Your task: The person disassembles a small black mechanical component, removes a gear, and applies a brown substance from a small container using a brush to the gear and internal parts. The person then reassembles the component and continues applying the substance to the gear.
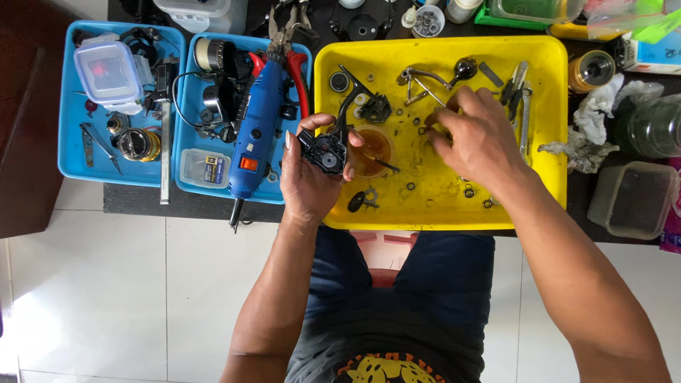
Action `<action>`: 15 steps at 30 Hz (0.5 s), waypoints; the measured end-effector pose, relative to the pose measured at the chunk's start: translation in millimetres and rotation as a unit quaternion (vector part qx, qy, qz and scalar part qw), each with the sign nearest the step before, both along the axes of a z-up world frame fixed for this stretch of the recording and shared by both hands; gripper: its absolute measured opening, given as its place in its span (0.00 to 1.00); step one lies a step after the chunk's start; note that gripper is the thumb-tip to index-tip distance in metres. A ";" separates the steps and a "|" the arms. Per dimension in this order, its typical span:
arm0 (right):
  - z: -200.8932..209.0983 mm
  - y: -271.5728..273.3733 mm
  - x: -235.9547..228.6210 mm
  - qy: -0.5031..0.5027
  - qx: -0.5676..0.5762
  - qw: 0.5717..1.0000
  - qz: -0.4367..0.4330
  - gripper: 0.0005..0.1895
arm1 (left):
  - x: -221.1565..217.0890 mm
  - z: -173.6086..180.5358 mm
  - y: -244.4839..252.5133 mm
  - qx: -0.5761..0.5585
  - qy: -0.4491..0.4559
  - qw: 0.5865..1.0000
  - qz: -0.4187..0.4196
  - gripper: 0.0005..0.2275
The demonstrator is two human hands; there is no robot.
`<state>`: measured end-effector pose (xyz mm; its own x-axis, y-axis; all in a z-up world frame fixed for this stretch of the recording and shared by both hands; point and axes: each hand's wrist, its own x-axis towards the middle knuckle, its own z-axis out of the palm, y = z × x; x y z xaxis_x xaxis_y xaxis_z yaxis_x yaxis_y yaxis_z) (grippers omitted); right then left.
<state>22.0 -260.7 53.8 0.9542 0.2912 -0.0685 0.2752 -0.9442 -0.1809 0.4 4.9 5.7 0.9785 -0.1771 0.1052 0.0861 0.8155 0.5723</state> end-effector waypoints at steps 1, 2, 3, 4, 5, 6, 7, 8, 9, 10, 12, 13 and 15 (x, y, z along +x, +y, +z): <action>2.7 2.1 -0.3 0.000 0.000 1.000 -0.001 0.08 | 0.2 -1.0 -1.2 0.000 0.000 1.000 -0.001 0.25; 5.0 5.5 0.1 -0.017 0.007 1.000 0.008 0.08 | 0.0 -1.8 -1.1 -0.002 -0.001 1.000 -0.001 0.25; 7.5 9.1 0.5 -0.034 0.013 0.999 0.018 0.09 | -0.3 -2.5 -0.8 -0.004 -0.001 1.000 -0.001 0.25; 4.0 9.4 0.1 -0.034 0.014 0.999 0.018 0.09 | -1.1 -1.8 -0.3 -0.003 -0.001 1.000 -0.001 0.25; 0.6 9.7 -0.3 -0.041 -0.013 0.999 0.023 0.10 | -1.8 -1.1 0.3 -0.002 0.001 1.000 0.000 0.25; -2.2 8.8 0.3 -0.049 -0.041 0.998 0.027 0.12 | -1.0 -0.5 -0.4 -0.002 0.002 1.000 0.000 0.25; -3.3 9.0 2.4 -0.051 -0.041 0.998 0.026 0.12 | 0.3 -0.1 -0.6 -0.002 0.001 1.000 -0.001 0.25; -4.7 9.3 3.2 -0.047 -0.047 0.997 0.026 0.09 | -0.2 -0.1 -0.8 -0.005 0.001 1.000 0.000 0.25; -6.3 9.7 4.0 -0.043 -0.053 0.997 0.027 0.07 | -0.7 -0.4 -0.8 -0.007 0.001 1.000 0.002 0.25; -4.6 11.1 3.7 -0.042 -0.053 0.997 0.027 0.07 | -0.8 0.0 -1.0 -0.007 0.001 1.000 0.002 0.25; -1.3 14.5 3.2 -0.086 -0.039 0.994 0.048 0.07 | -1.3 0.9 -0.7 -0.001 0.000 1.000 0.002 0.25; -3.0 15.0 3.5 -0.086 -0.038 0.994 0.049 0.07 | -2.0 1.1 -0.6 0.000 0.001 1.000 0.003 0.25; -5.9 14.5 4.5 -0.093 -0.053 0.993 0.045 0.05 | -1.8 1.5 -1.6 -0.012 0.003 1.000 0.000 0.25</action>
